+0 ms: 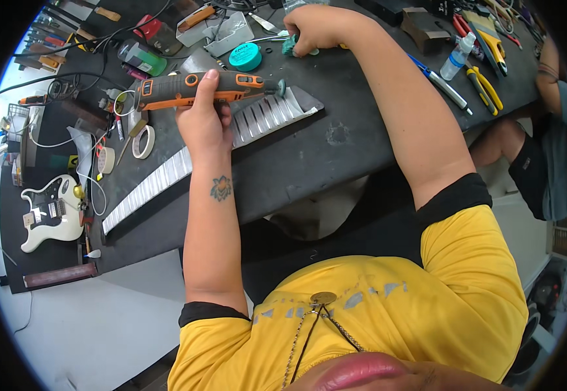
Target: The person uses a rotary tool to polish the frets on a guitar neck and then wipes the neck with a cloth.
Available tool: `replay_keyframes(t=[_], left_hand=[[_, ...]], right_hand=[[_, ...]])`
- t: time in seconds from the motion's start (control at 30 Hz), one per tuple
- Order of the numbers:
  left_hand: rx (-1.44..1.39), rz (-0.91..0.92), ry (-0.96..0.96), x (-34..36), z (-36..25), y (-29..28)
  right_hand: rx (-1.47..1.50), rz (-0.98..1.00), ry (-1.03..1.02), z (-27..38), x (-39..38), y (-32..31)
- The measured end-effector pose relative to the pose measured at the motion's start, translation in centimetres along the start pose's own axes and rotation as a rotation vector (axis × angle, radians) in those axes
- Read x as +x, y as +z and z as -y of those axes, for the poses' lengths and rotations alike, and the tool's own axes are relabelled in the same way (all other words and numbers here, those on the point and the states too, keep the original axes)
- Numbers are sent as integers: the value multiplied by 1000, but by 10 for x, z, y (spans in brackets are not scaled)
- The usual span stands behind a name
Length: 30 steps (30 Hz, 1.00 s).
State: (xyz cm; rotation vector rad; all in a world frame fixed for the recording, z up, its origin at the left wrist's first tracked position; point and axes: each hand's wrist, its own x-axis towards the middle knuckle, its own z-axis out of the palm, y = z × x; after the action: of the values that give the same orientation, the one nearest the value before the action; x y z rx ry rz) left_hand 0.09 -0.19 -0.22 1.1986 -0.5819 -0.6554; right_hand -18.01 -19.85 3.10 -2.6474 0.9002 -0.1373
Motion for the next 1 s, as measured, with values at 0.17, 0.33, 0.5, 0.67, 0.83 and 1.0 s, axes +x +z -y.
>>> replay_keyframes(t=[0.17,0.33,0.5,0.67,0.83,1.0], left_hand=[[5,22,-8,-2,0,-2],[-16,61,37,-1,2,-1],[-17,62,32,-3,1,-2],[-6,69,11,-9,-2,1],[-8,70,5,-8,-1,-2],[-20,64,26,-4,1,-3]], right_hand=[[-22,-17,-10,1,-1,0],[-50,-11,-10,-1,0,0],[-27,-3,10,4,-2,-1],[-32,32,32,6,-3,-3],[-16,-3,14,4,-4,-3],[-17,-1,6,4,-2,-2]])
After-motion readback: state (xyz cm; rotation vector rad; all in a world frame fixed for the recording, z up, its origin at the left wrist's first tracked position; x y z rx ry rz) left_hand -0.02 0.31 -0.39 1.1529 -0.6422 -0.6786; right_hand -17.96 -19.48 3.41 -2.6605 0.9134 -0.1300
